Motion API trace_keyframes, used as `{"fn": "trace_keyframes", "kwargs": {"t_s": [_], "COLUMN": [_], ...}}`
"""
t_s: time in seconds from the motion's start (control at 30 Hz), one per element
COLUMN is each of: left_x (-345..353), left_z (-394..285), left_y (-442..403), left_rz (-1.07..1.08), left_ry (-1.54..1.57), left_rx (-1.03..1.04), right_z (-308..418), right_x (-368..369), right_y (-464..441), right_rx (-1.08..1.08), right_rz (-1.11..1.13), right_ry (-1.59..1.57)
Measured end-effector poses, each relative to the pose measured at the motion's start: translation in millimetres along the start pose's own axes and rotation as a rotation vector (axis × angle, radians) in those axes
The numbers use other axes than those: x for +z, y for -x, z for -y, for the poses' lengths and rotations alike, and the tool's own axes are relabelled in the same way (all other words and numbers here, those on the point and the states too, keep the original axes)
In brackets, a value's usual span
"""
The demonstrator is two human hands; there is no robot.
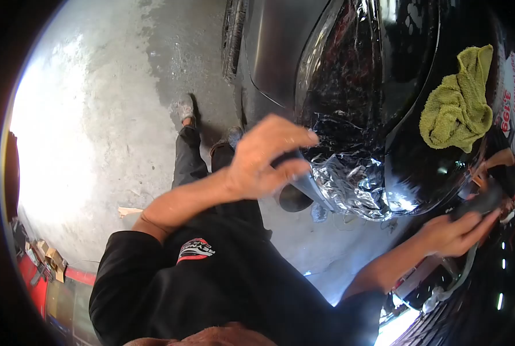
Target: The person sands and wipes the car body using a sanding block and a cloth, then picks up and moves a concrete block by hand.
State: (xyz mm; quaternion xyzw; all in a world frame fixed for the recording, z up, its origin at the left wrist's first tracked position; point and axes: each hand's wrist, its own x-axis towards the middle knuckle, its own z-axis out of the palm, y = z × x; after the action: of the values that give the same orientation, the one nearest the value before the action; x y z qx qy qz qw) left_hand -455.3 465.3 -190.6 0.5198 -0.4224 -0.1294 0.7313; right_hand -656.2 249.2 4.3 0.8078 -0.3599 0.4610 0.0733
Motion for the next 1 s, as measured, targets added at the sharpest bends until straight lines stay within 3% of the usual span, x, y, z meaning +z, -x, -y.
{"fn": "trace_keyframes", "kwargs": {"t_s": [0.07,0.17,0.27,0.37,0.47,0.5,0.57,0.8,0.9,1.0], "left_x": [15.5,10.7,-11.1,-35.8,-74.2,-85.2,-101.6,-123.5,-122.2,-132.1], "left_z": [-16.3,-31.8,-33.2,-4.2,17.5,24.1,32.0,38.2,35.7,42.4], "left_y": [7.2,10.1,21.9,39.2,35.5,33.2,23.1,-16.8,-27.2,-41.4], "left_rz": [0.013,-0.017,-0.195,-0.419,-0.435,-0.369,-0.307,-0.75,-0.666,-0.438], "left_ry": [0.235,0.514,0.837,0.816,1.008,1.05,0.93,0.986,0.685,0.548], "left_rx": [-0.141,-0.411,-0.785,-0.951,-0.906,-0.817,-0.856,-1.008,-0.967,-1.02], "right_z": [41.8,100.3,143.4,170.3,188.6,192.8,198.4,238.4,248.0,249.0], "right_x": [-2.4,32.1,76.6,106.0,108.7,119.2,129.9,174.0,182.4,172.0], "right_y": [58.2,126.7,159.3,184.4,187.7,189.2,198.9,207.1,210.8,194.6], "right_rx": [-0.057,-0.301,-0.311,-0.192,0.101,0.14,0.209,0.09,0.039,-0.053], "right_rz": [0.17,0.624,0.645,0.728,0.954,0.952,0.936,0.799,0.749,0.874], "right_ry": [-0.228,-0.474,-0.433,-0.56,-0.564,-0.626,-0.667,-0.509,-0.497,-0.417]}}
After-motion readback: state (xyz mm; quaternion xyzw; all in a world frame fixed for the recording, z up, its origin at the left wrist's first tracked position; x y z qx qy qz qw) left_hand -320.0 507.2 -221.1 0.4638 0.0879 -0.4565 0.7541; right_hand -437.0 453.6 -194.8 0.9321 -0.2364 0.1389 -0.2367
